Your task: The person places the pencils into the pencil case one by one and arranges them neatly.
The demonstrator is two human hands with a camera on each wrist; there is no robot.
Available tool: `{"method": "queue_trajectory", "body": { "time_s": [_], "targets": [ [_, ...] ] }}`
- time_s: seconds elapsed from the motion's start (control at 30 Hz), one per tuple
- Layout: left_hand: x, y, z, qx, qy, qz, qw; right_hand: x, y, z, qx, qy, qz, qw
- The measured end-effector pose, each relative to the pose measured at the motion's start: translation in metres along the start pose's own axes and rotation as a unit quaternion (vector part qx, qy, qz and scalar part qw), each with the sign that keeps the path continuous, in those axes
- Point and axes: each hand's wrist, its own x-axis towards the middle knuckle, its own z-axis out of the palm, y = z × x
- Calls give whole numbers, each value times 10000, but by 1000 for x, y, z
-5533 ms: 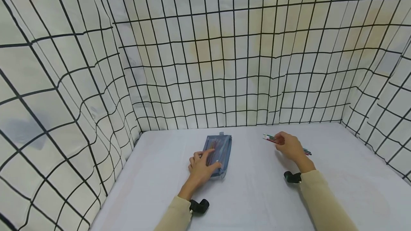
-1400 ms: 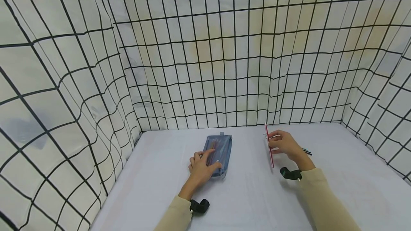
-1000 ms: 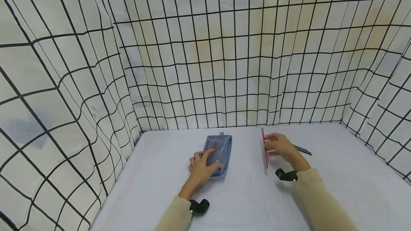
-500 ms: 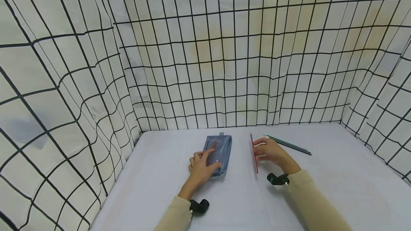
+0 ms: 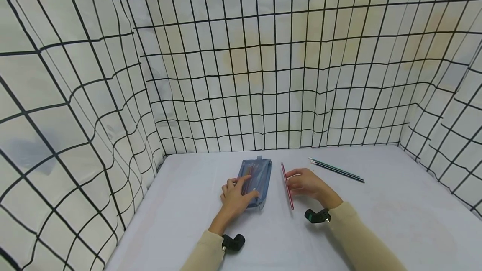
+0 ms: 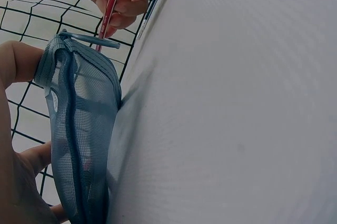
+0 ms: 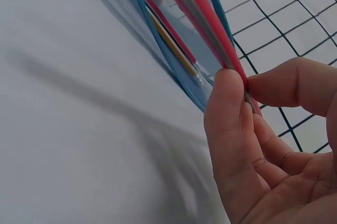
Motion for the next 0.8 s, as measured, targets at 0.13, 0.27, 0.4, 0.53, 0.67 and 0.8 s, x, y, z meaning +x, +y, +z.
{"method": "queue_trajectory", "body": {
  "time_s": [0.13, 0.27, 0.4, 0.53, 0.67, 0.8],
  "targets": [
    [0, 0, 1, 32, 0, 15, 10000, 1, 3, 8, 9, -19, 16, 10000],
    [-1, 1, 1, 24, -7, 9, 10000, 4, 5, 15, 66, 4, 93, 9999],
    [-1, 1, 1, 27, -28, 15, 10000, 8, 5, 21, 156, 101, 224, 9996],
    [1, 0, 0, 76, -5, 26, 10000, 12, 4, 29, 186, 122, 266, 9994],
    [1, 1, 0, 82, 6, -25, 10000, 18, 1, 36, 270, 80, 278, 9992],
    [0, 2, 0, 56, -10, -68, 10000, 26, -3, 40, 432, 102, 346, 9984]
  ]
}}
